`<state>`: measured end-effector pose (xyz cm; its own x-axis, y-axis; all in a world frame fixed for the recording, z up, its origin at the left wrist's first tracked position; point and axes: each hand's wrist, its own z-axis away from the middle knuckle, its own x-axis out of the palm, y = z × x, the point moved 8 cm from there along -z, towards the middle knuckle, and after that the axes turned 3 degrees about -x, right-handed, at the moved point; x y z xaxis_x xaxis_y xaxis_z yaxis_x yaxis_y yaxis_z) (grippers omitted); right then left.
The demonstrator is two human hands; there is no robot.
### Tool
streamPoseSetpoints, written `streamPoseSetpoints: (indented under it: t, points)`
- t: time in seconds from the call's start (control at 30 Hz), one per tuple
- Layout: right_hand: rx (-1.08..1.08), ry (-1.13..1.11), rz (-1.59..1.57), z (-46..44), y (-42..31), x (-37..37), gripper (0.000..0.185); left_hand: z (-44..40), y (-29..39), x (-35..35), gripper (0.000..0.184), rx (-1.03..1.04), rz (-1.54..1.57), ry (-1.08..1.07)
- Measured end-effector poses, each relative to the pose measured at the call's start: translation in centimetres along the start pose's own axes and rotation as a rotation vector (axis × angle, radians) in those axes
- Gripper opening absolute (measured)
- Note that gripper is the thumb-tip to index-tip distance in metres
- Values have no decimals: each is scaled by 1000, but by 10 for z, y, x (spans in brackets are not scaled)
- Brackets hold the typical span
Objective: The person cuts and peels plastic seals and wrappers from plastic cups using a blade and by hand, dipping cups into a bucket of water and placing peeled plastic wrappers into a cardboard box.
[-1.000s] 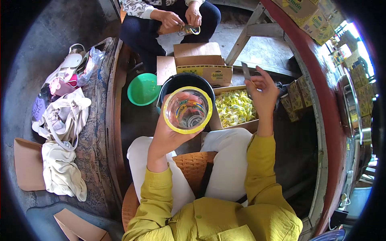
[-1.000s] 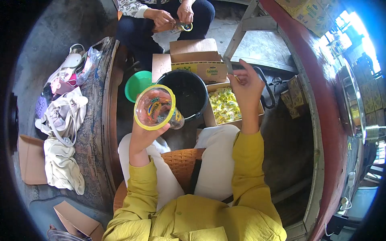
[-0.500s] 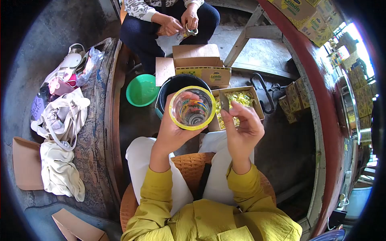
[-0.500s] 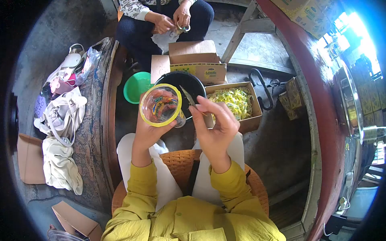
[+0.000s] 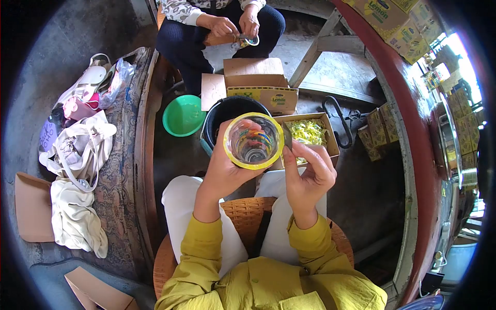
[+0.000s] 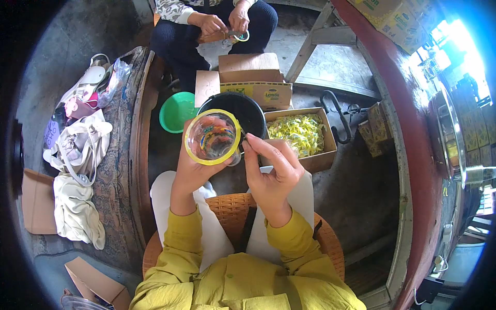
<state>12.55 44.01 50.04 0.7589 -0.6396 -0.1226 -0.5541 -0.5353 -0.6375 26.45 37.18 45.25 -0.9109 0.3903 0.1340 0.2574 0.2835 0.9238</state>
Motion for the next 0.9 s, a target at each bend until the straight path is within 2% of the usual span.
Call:
streamPoseSetpoints:
  t: [0.67,0.9]
  points:
    - [-67,6,52,-6,-8,-2,24,1,-1,7,62,-132,-69,-94]
    - [-82,-13,55,-8,-11,-3,24,3,-3,10,62,-159,10,-162]
